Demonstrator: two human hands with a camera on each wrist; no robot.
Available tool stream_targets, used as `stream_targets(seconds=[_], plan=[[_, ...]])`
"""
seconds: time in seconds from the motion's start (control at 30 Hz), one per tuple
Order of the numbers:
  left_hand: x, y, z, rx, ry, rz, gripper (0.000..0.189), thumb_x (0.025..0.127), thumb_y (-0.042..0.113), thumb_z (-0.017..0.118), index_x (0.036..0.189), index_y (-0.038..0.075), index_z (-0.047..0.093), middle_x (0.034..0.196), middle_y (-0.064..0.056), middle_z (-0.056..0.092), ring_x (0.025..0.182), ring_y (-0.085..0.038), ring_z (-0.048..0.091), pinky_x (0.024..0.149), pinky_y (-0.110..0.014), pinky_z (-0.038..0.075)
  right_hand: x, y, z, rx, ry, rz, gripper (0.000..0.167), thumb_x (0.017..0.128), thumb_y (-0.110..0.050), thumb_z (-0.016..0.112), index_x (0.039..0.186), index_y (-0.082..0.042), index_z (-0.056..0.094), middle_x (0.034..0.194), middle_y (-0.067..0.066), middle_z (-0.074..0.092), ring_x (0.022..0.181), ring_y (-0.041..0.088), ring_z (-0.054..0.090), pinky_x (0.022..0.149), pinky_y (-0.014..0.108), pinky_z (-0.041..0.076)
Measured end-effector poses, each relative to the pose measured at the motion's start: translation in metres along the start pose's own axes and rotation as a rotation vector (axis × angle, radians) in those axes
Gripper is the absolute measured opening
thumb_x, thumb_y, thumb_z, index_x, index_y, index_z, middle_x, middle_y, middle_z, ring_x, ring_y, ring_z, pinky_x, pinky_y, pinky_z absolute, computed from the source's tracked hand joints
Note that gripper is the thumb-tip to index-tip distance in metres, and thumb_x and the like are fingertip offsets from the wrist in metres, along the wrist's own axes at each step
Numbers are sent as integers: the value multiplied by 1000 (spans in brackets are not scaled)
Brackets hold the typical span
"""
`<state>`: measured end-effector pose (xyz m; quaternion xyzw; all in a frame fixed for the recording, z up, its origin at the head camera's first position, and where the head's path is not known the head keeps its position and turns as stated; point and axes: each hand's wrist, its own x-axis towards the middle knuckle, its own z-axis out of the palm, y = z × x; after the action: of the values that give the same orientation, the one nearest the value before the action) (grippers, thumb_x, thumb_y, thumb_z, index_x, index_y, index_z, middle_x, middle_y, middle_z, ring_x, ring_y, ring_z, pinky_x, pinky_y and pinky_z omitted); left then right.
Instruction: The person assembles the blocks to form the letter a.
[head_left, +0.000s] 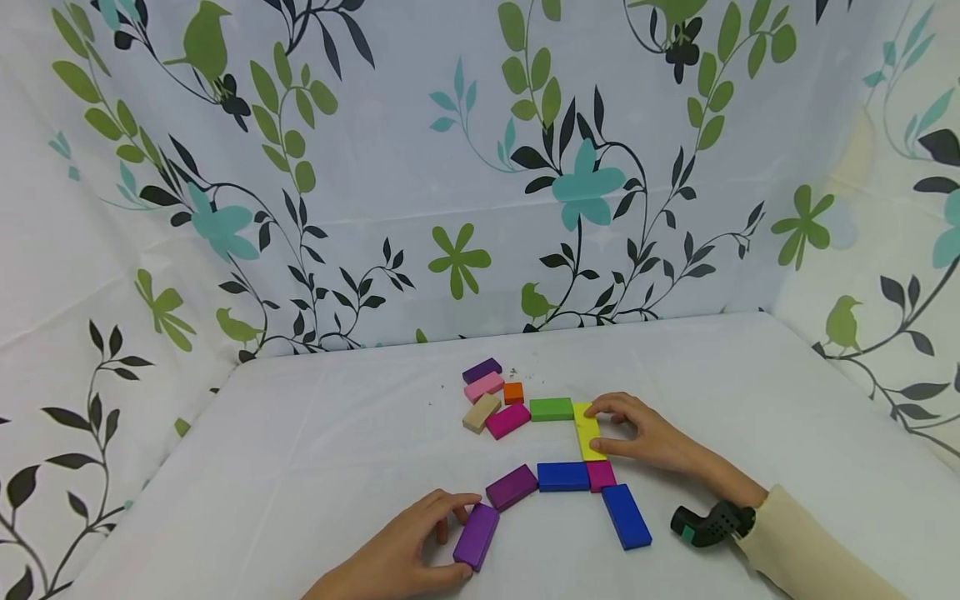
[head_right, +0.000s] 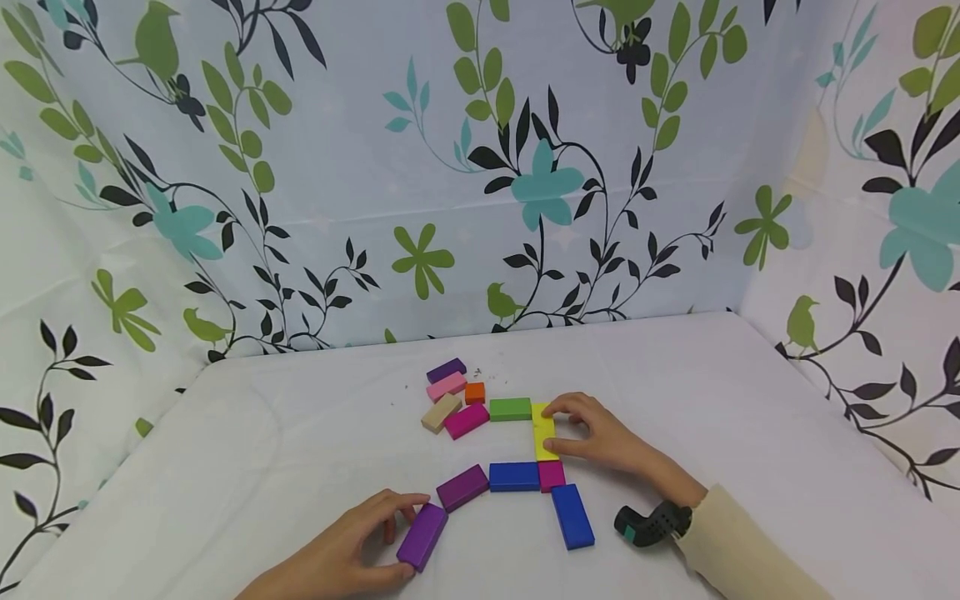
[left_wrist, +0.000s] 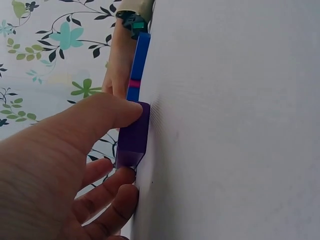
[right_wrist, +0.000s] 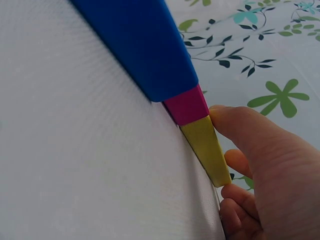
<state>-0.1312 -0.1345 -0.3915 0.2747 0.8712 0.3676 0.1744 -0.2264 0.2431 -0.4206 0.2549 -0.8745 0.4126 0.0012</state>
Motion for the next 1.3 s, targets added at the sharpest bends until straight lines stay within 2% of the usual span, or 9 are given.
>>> stream_targets(seconds=[0.1,0.3,0.53,0.83,1.3], plan=[[1,0,1,23,8,3,61,84,40,73,139,24,50,108,13,52,90,-3,48,69,-18,44,0,0,0,3,-5,2,38,88,-29,72,122,-16,61,134,12,50,118,30,50,98,46,44],[3,-1,3,26,27,17,60,83,47,74,135,26,52,106,14,52,87,-3,49,67,-20,42,0,1,1,8,-6,0,38,88,-28,72,122,-16,61,135,11,50,119,30,50,99,44,44],[3,-5,4,43,38,66,56,84,40,73,134,24,53,105,15,53,86,-1,49,68,-18,43,1,0,1,9,-7,4,38,88,-29,72,122,-15,61,134,12,50,119,31,50,99,46,44],[4,-1,1,-41,33,24,54,84,40,75,130,22,54,103,10,55,85,-5,51,68,-21,44,2,-2,-1,2,-1,-16,37,88,-28,72,122,-16,61,134,10,51,118,29,50,98,42,44],[5,3,1,-24,45,13,52,82,42,76,127,23,56,100,11,55,81,-4,50,65,-21,43,1,0,0,-3,6,-14,38,87,-28,73,122,-17,61,134,9,51,118,28,50,97,42,45]])
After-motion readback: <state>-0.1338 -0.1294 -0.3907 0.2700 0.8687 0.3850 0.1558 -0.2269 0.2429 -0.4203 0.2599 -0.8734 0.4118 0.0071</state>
